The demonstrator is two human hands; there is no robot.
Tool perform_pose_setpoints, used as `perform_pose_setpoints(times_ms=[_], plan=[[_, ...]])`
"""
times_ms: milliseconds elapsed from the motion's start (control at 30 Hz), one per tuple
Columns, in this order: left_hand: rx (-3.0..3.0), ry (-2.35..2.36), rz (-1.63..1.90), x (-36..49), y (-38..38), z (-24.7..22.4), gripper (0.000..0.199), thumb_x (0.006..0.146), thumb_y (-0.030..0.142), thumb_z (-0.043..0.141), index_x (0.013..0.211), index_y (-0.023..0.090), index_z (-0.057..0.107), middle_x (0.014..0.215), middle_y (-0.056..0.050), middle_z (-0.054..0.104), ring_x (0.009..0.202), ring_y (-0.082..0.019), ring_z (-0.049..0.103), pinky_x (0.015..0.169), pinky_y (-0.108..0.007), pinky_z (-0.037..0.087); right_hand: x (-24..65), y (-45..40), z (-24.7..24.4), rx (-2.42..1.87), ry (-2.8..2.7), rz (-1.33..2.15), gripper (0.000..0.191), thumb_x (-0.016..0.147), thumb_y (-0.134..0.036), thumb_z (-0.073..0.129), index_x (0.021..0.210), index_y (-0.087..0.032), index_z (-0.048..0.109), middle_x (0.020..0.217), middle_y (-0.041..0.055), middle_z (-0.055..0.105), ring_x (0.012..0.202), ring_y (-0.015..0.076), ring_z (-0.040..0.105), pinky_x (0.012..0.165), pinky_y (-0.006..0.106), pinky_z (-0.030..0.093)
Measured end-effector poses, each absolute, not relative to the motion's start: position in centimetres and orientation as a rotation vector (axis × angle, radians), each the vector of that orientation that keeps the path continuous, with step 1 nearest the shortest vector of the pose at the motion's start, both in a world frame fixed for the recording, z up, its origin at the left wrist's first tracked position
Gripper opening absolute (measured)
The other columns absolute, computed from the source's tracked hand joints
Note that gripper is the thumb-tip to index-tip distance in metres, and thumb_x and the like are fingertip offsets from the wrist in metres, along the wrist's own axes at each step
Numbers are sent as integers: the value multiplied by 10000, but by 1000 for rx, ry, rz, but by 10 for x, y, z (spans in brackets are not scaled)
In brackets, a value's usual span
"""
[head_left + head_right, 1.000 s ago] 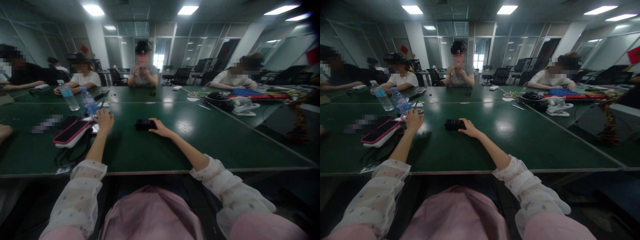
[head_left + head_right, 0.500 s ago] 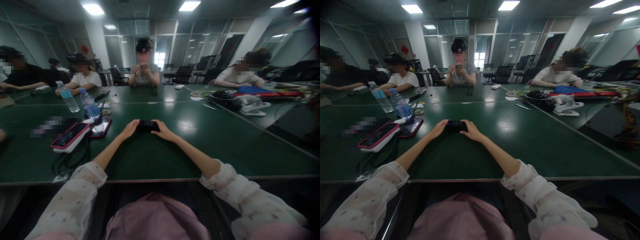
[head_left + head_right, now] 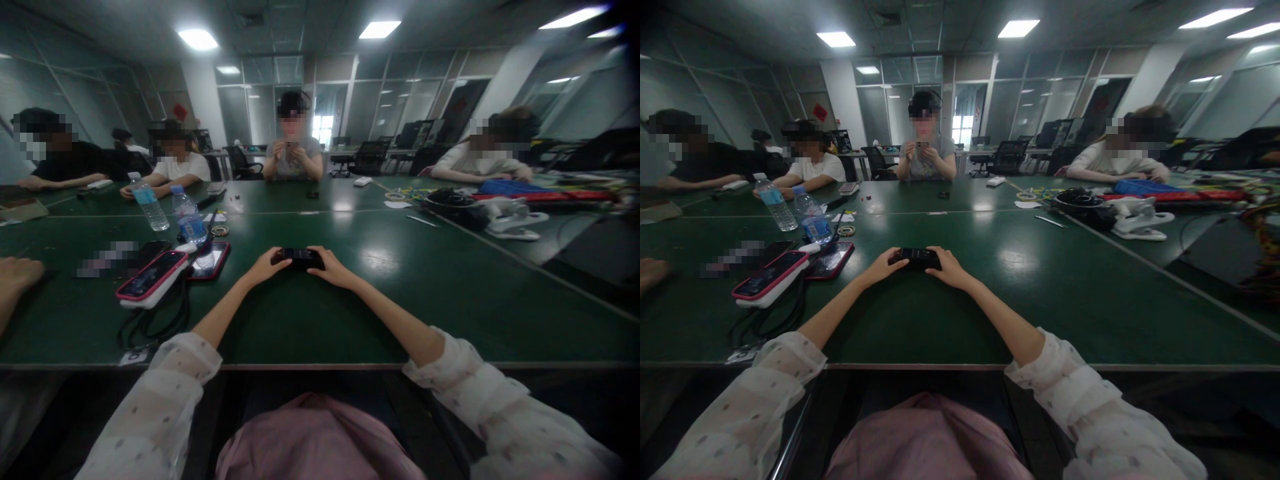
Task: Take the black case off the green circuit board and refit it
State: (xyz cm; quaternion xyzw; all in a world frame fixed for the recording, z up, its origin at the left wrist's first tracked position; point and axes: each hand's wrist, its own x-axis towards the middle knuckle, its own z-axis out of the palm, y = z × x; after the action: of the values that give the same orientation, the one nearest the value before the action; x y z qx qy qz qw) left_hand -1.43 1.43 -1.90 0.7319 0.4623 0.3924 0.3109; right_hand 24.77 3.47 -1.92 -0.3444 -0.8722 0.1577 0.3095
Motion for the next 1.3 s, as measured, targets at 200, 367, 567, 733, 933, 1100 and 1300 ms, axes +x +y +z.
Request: perform_pose_setpoints(times_ms=[200, 367, 567, 733, 933, 1100, 1300], plan=[[1976, 1196, 1027, -16, 15, -19, 645, 712, 454, 776, 1234, 160, 537, 1249, -145, 618, 1155, -282, 596, 1022, -471, 440, 249, 34, -18, -903, -2281, 454, 596, 836, -403, 645, 1365, -253, 415, 1319, 109, 544, 1145, 299, 534, 983, 501, 438], [1996, 1179, 1030, -17, 18, -24, 685, 678, 425, 803, 1238, 143, 529, 1234, -151, 629, 1140, -286, 608, 1024, -490, 435, 249, 36, -21, -909, -2255, 480, 575, 826, -377, 665, 1340, -245, 441, 1290, 107, 556, 1145, 289, 536, 998, 493, 422], [1974, 1153, 1000, -16, 19, -26, 736, 672, 417, 804, 1281, 147, 490, 1262, -153, 621, 1171, -286, 601, 1043, -488, 429, 252, 39, -22, -840, -2223, 595, 553, 815, -389, 679, 1298, -229, 462, 1280, 104, 552, 1185, 265, 532, 1010, 470, 420], [1983, 1147, 966, -15, 13, -20, 751, 681, 389, 798, 1317, 155, 474, 1342, -165, 573, 1241, -301, 556, 1071, -501, 407, 252, 39, -21, -837, -2178, 662, 542, 806, -406, 683, 1270, -224, 470, 1251, 104, 555, 1173, 262, 542, 1013, 467, 430], [1969, 1155, 974, -16, 17, -23, 698, 683, 369, 797, 1282, 149, 513, 1278, -151, 619, 1185, -290, 593, 1053, -498, 425, 252, 42, -24, -832, -2130, 711, 559, 805, -428, 677, 1280, -227, 461, 1262, 105, 550, 1167, 261, 551, 1008, 462, 437], [1928, 1137, 955, -17, 22, -25, 694, 673, 348, 805, 1272, 152, 515, 1264, -152, 628, 1188, -290, 596, 1060, -510, 417, 252, 42, -23, -842, -2007, 845, 601, 793, -454, 690, 1294, -231, 444, 1272, 103, 565, 1185, 257, 553, 1004, 454, 449], [1937, 1031, 975, -19, 24, -27, 680, 694, 304, 795, 1287, 140, 506, 1291, -160, 613, 1185, -263, 600, 1064, -486, 420, 255, 46, -19, -944, -1775, 912, 615, 811, -528, 647, 1300, -230, 421, 1244, 114, 587, 1130, 254, 583, 991, 446, 469]])
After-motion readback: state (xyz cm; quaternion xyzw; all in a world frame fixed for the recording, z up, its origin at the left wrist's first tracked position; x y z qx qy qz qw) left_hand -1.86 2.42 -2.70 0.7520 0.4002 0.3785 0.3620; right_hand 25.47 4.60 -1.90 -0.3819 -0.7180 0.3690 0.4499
